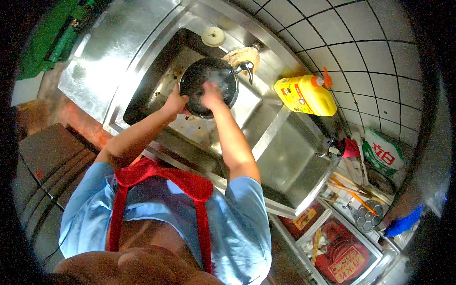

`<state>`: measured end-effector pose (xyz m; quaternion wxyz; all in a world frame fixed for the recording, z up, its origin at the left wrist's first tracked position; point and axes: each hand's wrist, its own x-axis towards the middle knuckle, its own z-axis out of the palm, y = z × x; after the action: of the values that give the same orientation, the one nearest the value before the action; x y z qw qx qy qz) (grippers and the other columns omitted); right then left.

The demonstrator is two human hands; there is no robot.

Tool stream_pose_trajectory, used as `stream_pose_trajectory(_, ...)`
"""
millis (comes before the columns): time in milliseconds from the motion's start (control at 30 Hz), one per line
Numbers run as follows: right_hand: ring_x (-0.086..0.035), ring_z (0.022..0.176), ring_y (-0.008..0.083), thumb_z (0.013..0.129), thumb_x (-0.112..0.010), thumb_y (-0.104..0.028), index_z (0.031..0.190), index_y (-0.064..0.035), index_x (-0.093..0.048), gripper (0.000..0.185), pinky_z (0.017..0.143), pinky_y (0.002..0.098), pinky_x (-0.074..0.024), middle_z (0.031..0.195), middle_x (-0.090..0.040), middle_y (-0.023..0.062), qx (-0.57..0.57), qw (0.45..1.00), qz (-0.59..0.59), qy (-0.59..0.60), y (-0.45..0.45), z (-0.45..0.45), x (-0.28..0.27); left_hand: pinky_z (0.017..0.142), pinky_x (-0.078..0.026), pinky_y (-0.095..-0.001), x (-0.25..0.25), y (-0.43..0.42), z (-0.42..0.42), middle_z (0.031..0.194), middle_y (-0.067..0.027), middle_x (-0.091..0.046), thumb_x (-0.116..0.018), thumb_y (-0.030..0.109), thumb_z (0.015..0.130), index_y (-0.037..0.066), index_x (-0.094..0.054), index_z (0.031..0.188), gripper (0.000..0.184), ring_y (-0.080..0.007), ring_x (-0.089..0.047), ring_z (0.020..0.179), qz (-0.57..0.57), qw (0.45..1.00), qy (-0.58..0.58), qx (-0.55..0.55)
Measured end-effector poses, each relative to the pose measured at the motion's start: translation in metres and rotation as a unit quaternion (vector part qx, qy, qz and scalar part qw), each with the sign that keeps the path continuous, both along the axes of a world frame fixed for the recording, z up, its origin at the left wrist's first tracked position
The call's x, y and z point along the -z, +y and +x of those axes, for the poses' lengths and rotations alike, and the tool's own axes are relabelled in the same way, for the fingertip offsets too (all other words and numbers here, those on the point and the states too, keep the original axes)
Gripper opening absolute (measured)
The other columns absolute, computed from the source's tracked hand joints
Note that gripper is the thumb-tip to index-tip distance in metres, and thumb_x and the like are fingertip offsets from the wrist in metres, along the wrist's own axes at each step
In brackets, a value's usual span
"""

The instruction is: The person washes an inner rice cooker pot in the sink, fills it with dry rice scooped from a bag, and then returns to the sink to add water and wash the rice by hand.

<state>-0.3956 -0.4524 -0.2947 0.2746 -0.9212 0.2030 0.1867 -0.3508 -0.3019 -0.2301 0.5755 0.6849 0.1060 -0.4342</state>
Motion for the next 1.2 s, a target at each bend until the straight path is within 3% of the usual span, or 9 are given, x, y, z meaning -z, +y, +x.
stream_pose_trajectory(267,-0.051,0.096,0.0413,0.07,-0.055,-0.009,0.099,0.001,-0.055,0.03,0.083,0.0407,-0.0422,0.102,-0.053,0.0246,-0.148,0.984,0.101,0.0,0.006,0.024,-0.002,0.048,-0.056,-0.0389,0.019,0.008,-0.005,0.105,-0.0197,-0.048,-0.048,0.001,0.078,0.002,-0.029,0.121,0.047,-0.0336,-0.061,0.074,-0.072,0.994,0.081,0.021)
stream_pose_trajectory(433,-0.053,0.079,0.0091,0.077,-0.066,-0.011,0.092,-0.004,-0.054,0.021,0.074,0.0252,-0.0438,0.085,-0.056,0.0008,0.197,0.853,0.444,-0.191,0.027,0.023,-0.047,0.051,-0.057,-0.0406,0.027,0.008,-0.006,0.105,-0.0182,-0.048,-0.047,0.0,0.077,0.003,-0.031,0.12,0.046,-0.0327,-0.061,0.077,-0.093,0.991,0.096,0.028)
stream_pose_trajectory(767,-0.056,0.083,0.0143,0.077,-0.055,-0.001,0.095,-0.0001,-0.055,0.018,0.075,0.0279,-0.0449,0.091,-0.061,0.0066,0.224,0.826,0.493,-0.156,0.034,0.01,-0.023,0.05,-0.057,-0.0411,0.024,0.012,-0.007,0.105,-0.0191,-0.05,-0.049,0.004,0.078,0.004,-0.029,0.121,0.048,-0.032,-0.061,0.08,-0.056,0.995,0.047,0.067)
stream_pose_trajectory(867,-0.058,0.086,0.0236,0.076,-0.053,-0.003,0.098,0.0017,-0.055,0.023,0.077,0.0325,-0.0445,0.095,-0.061,0.0147,0.15,0.936,0.304,-0.094,0.034,0.016,0.005,0.049,-0.057,-0.0398,0.01,0.009,-0.008,0.107,-0.0197,-0.05,-0.05,0.005,0.078,0.003,-0.027,0.123,0.05,-0.0325,-0.061,0.08,-0.043,0.995,0.044,0.073)
stream_pose_trajectory(900,-0.057,0.09,0.0327,0.075,-0.053,-0.007,0.102,0.0015,-0.055,0.029,0.08,0.0367,-0.0432,0.099,-0.059,0.0202,0.013,0.988,0.14,0.063,0.033,0.014,0.018,0.048,-0.056,-0.0394,0.007,0.008,-0.007,0.108,-0.0199,-0.05,-0.05,0.005,0.079,0.003,-0.026,0.123,0.051,-0.0327,-0.061,0.08,-0.041,0.995,0.042,0.075)
stream_pose_trajectory(933,-0.055,0.091,0.037,0.073,-0.055,-0.011,0.104,-0.0008,-0.056,0.033,0.081,0.0388,-0.0426,0.102,-0.057,0.0216,-0.208,0.974,0.078,-0.049,0.023,0.0,0.052,0.048,-0.056,-0.0392,0.007,0.009,-0.006,0.108,-0.0201,-0.05,-0.05,0.005,0.079,0.003,-0.025,0.123,0.051,-0.0332,-0.061,0.08,-0.04,0.995,0.038,0.078)
stream_pose_trajectory(1000,-0.054,0.097,0.0348,0.071,-0.06,-0.016,0.101,-0.0045,-0.059,0.032,0.083,0.0404,-0.0423,0.106,-0.058,0.0158,-0.177,0.966,0.08,0.172,0.031,-0.001,-0.016,0.048,-0.056,-0.0388,0.007,0.014,-0.004,0.108,-0.0204,-0.049,-0.051,0.005,0.079,0.002,-0.024,0.124,0.053,-0.0341,-0.06,0.08,-0.033,0.996,0.031,0.081)
stream_pose_trajectory(1067,-0.052,0.101,0.0339,0.073,-0.057,-0.013,0.106,-0.0155,-0.057,0.033,0.085,0.0413,-0.0427,0.109,-0.055,0.0134,-0.238,0.968,-0.022,0.073,0.007,-0.016,-0.018,0.048,-0.056,-0.0388,0.007,0.015,-0.004,0.108,-0.021,-0.049,-0.052,0.005,0.079,0.001,-0.023,0.124,0.053,-0.0349,-0.06,0.078,-0.031,0.997,0.047,0.054)
stream_pose_trajectory(1200,-0.05,0.103,0.0353,0.066,-0.066,-0.012,0.107,-0.0012,-0.05,0.045,0.087,0.0407,-0.0417,0.11,-0.049,0.025,-0.012,0.991,-0.135,0.011,0.01,-0.008,-0.016,0.047,-0.057,-0.0388,0.012,0.006,-0.006,0.108,-0.0227,-0.048,-0.052,0.004,0.079,0.001,-0.022,0.123,0.053,-0.036,-0.061,0.075,-0.062,0.994,0.084,0.014)
